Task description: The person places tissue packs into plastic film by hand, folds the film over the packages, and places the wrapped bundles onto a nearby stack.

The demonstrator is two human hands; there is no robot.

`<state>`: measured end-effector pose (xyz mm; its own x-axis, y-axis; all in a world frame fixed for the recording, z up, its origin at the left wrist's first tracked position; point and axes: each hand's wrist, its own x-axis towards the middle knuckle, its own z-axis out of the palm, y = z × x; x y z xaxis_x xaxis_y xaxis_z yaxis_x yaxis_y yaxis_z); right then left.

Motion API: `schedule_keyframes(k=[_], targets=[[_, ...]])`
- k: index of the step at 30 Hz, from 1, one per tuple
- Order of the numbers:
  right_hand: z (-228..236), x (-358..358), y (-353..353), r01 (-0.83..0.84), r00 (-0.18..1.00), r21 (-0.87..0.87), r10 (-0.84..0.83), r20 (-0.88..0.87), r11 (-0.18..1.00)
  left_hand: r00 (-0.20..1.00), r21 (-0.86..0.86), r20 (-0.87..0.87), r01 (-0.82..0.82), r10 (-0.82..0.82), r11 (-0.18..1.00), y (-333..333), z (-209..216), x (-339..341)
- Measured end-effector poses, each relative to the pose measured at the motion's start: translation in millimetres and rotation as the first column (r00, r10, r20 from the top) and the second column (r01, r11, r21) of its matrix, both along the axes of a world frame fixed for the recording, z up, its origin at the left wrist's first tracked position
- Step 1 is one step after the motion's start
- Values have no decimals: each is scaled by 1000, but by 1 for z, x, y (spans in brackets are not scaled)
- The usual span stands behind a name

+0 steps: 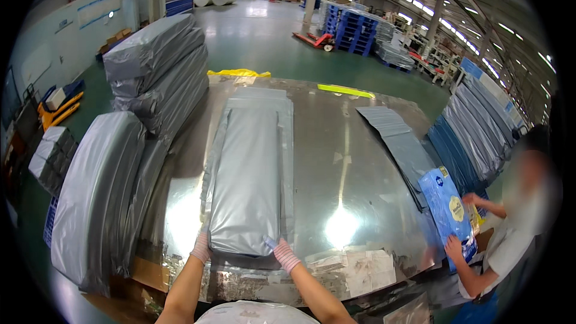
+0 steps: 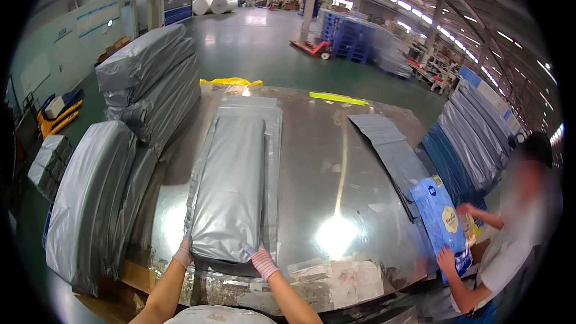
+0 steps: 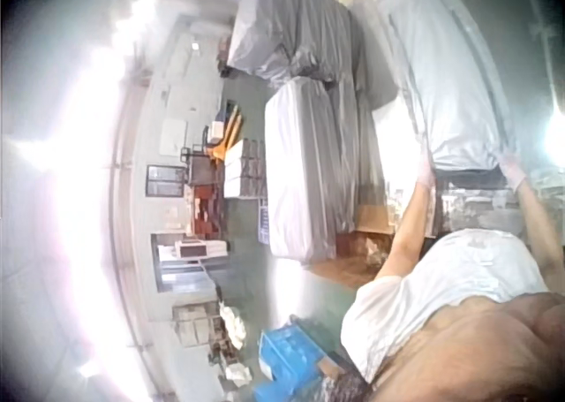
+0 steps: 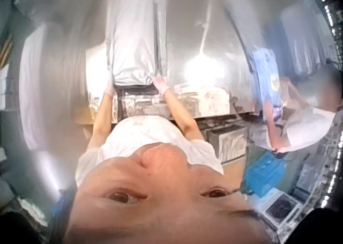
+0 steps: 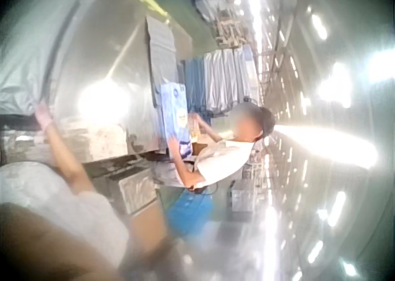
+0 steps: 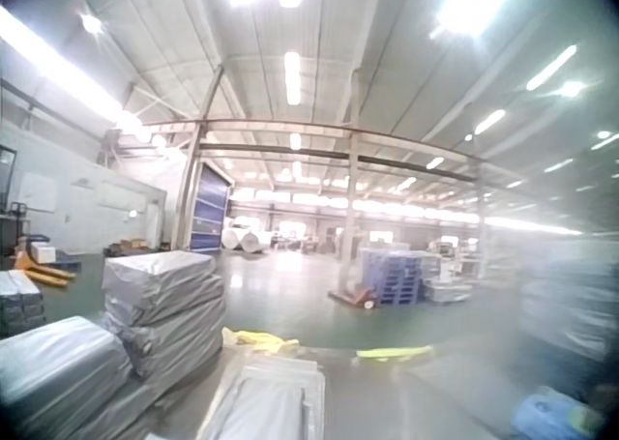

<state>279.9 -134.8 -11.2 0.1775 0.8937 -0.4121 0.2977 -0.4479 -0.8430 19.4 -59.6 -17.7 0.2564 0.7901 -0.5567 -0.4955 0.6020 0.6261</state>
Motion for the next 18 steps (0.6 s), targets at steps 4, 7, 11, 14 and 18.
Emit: schedule_keyframes(k=[4, 7, 11, 14, 18], targets=[[34, 3, -21, -27, 988, 113, 44, -146, 993, 998, 109, -30, 56, -53, 992, -7, -2, -7], [71, 3, -48, -106, 983, 172, 129, -133, 979, 998, 154, -13, 58, -57, 986, -28, 25, -11], [92, -15, -101, 33, 931, 355, 101, -352, 934, 1000, 335, 11, -19, 16, 942, -57, 40, -35], [95, -15, -103, 162, 395, -39, -101, -913, 986, 988, 436, 32, -152, 153, 887, -70, 65, -44], [115, -15, -58, 325, 426, -301, -423, -800, 897, 972, 518, 39, -218, 232, 827, -86, 93, -43]])
